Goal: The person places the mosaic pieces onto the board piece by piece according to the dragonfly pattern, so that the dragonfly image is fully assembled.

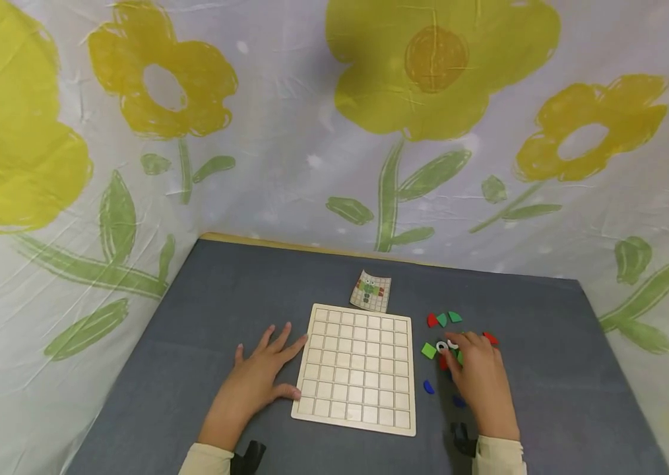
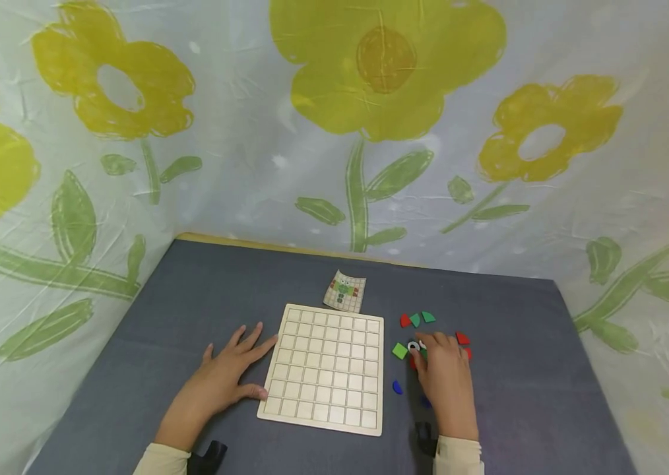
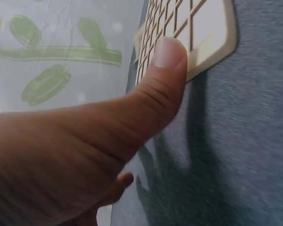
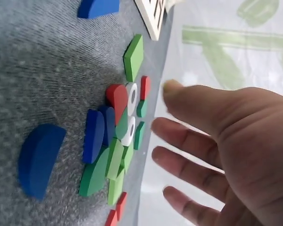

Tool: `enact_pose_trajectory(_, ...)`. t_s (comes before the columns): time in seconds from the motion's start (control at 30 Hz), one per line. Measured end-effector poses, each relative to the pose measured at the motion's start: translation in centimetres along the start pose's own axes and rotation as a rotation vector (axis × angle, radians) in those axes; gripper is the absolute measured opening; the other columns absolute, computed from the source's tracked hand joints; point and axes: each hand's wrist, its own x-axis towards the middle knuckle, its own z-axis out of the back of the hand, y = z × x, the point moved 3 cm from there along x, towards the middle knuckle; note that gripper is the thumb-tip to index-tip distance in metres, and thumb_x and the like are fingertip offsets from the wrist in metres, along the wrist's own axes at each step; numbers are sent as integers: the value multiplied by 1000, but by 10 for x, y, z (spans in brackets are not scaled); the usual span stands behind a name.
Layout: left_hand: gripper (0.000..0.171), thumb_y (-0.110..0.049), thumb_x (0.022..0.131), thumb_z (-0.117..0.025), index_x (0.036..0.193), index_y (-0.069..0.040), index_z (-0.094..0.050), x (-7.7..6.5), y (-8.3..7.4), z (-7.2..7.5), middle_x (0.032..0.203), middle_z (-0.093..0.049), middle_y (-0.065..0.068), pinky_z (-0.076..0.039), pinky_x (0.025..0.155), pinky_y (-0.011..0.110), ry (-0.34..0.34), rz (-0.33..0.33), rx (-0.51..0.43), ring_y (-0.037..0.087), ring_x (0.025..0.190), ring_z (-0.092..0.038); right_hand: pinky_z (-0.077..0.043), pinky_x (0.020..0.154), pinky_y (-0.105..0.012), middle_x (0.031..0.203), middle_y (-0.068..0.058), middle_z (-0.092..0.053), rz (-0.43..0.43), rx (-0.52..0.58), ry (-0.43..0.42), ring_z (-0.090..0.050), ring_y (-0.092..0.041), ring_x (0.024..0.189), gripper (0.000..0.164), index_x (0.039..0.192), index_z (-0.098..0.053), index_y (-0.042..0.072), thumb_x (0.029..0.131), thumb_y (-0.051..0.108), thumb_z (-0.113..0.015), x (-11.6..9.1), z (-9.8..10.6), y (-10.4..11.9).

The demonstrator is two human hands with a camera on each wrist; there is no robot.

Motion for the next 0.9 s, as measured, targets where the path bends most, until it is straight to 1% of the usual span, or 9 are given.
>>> enact_pose_trajectory(0.03,104,-46,71,-87,164,-31,-43,2,0,0,172,-30,11,-16,104,93,-4,0,12,43,160,-22,-54,76,-64,100,-15,-74,-13,0,20,-66,-37,86,33,115,-80,2,85,11,-90,1,-1,-2)
enact_pose_trajectory(0.13,105,-46,69,-87,164,-32,-43,9,-1,1,173,-29,10,-10,102,95,-1,2,31,43,161,-19,-52,83,-67,107,-15,-75,-49,-2,83,-66,-39,97,34,117,-80,3,87,15,-89,3,-6,-6)
enact_pose_trajectory(0.23,106,-46,69,-88,164,-33,-43,13,-1,2,174,-27,9,-4,102,96,23,15,29,42,161,-16,-50,88,-67,111,-15,-74,-73,-14,132,-65,-39,103,34,118,-80,3,88,16,-88,5,-9,-7)
enact_pose_trajectory(0.3,107,-45,68,-89,164,-32,-43,14,-1,1,174,-26,8,-2,101,96,39,26,17,43,161,-16,-50,91,-66,112,-15,-74,-76,-16,146,-64,-39,104,34,119,-80,3,88,15,-88,6,-10,-7)
enact_pose_trajectory(0.43,108,-44,67,-89,164,-33,-42,16,1,-2,175,-23,6,-1,100,97,66,52,8,43,162,-15,-49,92,-64,110,-15,-72,-80,-27,143,-62,-40,103,32,115,-81,3,86,12,-88,7,-11,-5)
enact_pose_trajectory(0.63,108,-45,70,-88,165,-37,-38,19,0,-4,177,-18,4,-3,99,97,105,57,7,42,162,-11,-50,84,-59,104,-13,-71,-106,-33,128,-61,-39,99,24,106,-82,4,84,8,-89,7,-13,-6)
enact_pose_trajectory(0.77,107,-43,70,-88,165,-37,-39,17,-2,-1,177,-18,4,-4,99,97,118,72,6,42,162,-9,-52,83,-58,102,-11,-72,-93,-31,112,-62,-38,96,22,103,-82,4,83,10,-88,8,-16,-6)
enact_pose_trajectory(0.9,106,-43,71,-89,165,-37,-39,15,-2,0,177,-17,4,-4,99,97,130,86,10,43,162,-9,-51,81,-57,99,-10,-72,-82,-50,113,-61,-36,93,19,98,-81,5,83,14,-88,11,-19,-7)
